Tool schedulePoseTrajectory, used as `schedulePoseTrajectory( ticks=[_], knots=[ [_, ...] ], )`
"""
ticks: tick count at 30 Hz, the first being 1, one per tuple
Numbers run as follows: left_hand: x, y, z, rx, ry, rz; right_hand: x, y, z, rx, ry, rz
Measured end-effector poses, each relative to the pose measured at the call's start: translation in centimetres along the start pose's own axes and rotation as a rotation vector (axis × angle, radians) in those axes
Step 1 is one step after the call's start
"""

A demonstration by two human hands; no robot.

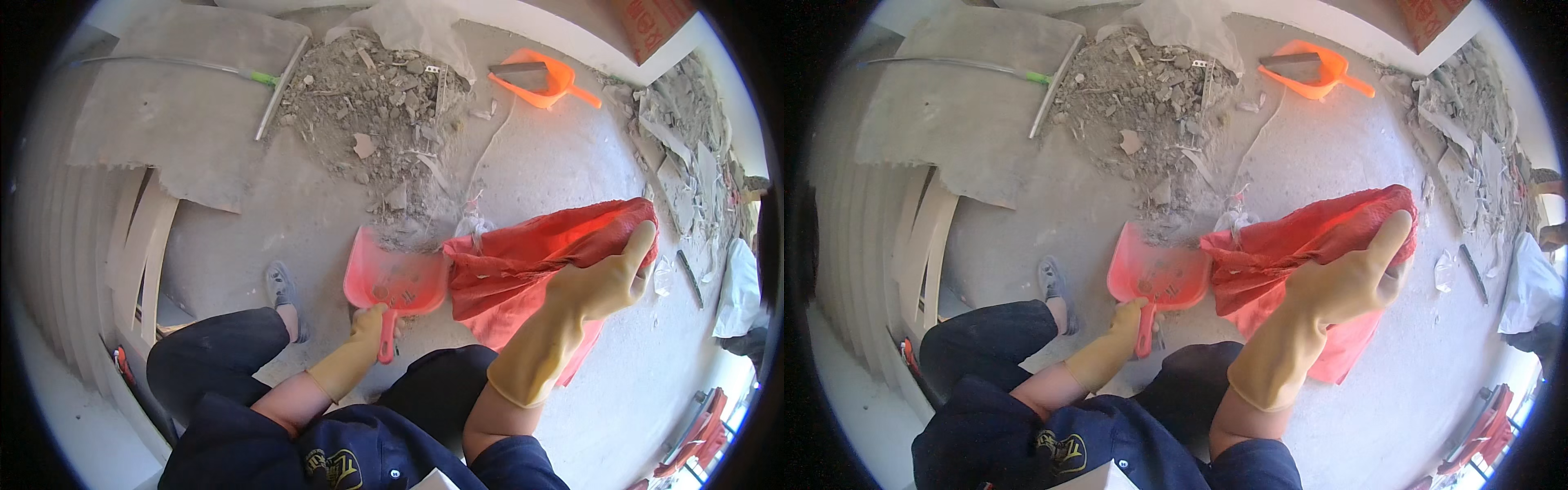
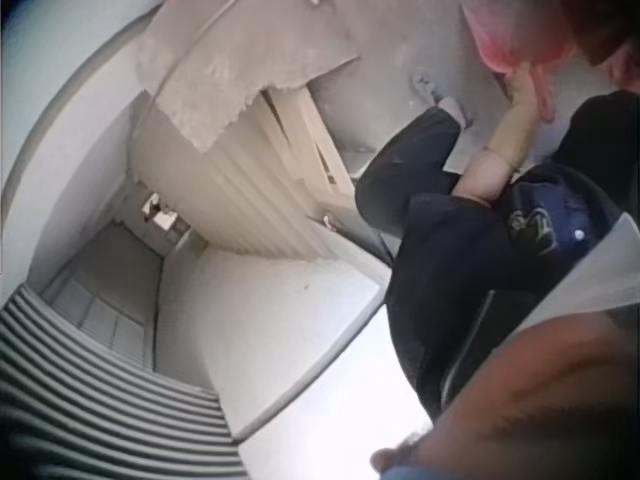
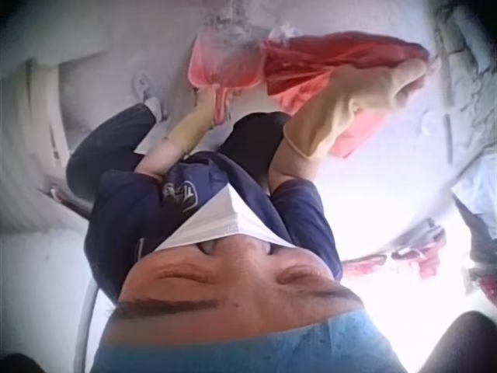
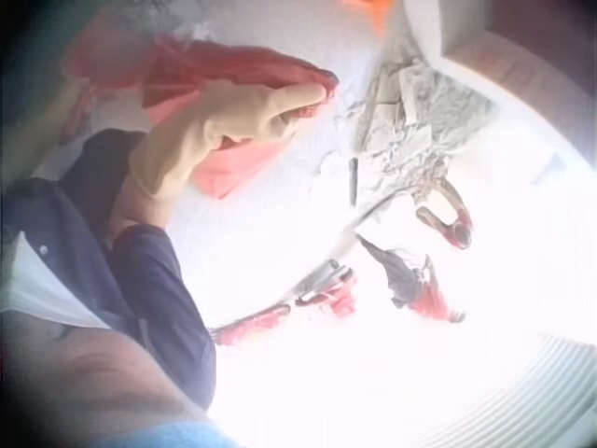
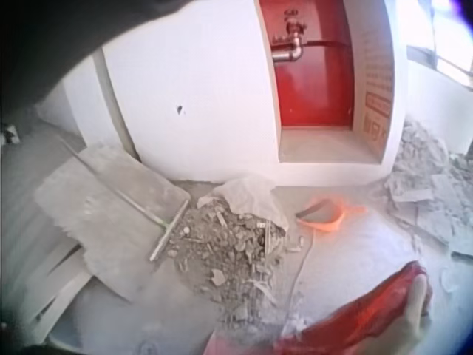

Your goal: The person clears construction debris from a floor by using a dustpan and a handheld scraper to gather concrete fragments and wires into a red plastic bag.

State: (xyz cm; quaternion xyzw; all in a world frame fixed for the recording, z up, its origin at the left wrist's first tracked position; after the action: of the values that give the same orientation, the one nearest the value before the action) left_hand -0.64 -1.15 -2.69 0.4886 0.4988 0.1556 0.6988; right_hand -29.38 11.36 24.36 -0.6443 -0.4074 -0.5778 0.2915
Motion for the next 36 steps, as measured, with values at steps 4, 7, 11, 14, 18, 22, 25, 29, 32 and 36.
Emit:
schedulePoseTrajectory(
  ticks=[4,7,11,14,18,22,25,29,32,36],
  knots=[
    [-6.2,-7.6,-2.7,0.147,0.118,-0.173,1.2,0.7,0.7,-0.029,-0.025,0.03],
    [-12.3,-10.9,-5.1,0.176,0.083,-0.096,0.9,-0.1,2.4,-0.009,0.06,0.118],
    [-13.0,-11.9,-4.7,0.181,-0.001,-0.077,2.3,0.1,2.7,-0.092,-0.093,-0.05],
    [-7.9,-9.9,-4.5,0.228,0.074,-0.021,3.0,-0.8,3.5,-0.149,-0.122,-0.071],
    [-7.6,-8.3,-6.6,0.058,0.025,-0.082,2.8,-1.9,4.0,-0.155,-0.133,-0.061],
    [-17.2,-15.7,-9.1,0.114,0.136,-0.182,2.2,-1.2,3.9,-0.119,-0.049,-0.04],
    [-23.5,-21.9,-13.1,0.215,0.245,-0.176,2.1,-1.3,4.5,-0.033,-0.03,-0.012],
    [-25.9,-27.4,-16.2,0.315,0.377,-0.096,1.4,-1.7,4.9,0.041,0.067,0.137],
    [-25.4,-29.1,-17.9,0.371,0.453,-0.043,1.5,-1.5,4.4,0.102,0.148,0.088],
    [-23.7,-30.4,-16.9,0.392,0.525,0.001,-1.4,-1.2,2.7,0.169,-0.032,-0.434]
  ],
)
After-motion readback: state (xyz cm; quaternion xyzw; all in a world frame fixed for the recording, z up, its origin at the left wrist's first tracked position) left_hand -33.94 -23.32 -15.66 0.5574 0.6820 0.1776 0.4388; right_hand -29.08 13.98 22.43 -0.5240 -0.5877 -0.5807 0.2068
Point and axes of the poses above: each hand's wrist, its own y-axis away from the middle knuckle, its own z-axis out of the back of the hand, x = y × z, the point moved 3 cm from there along -y, towards the middle knuckle, and after that the axes turned 7 degrees about -z, right-handed, at the moved point
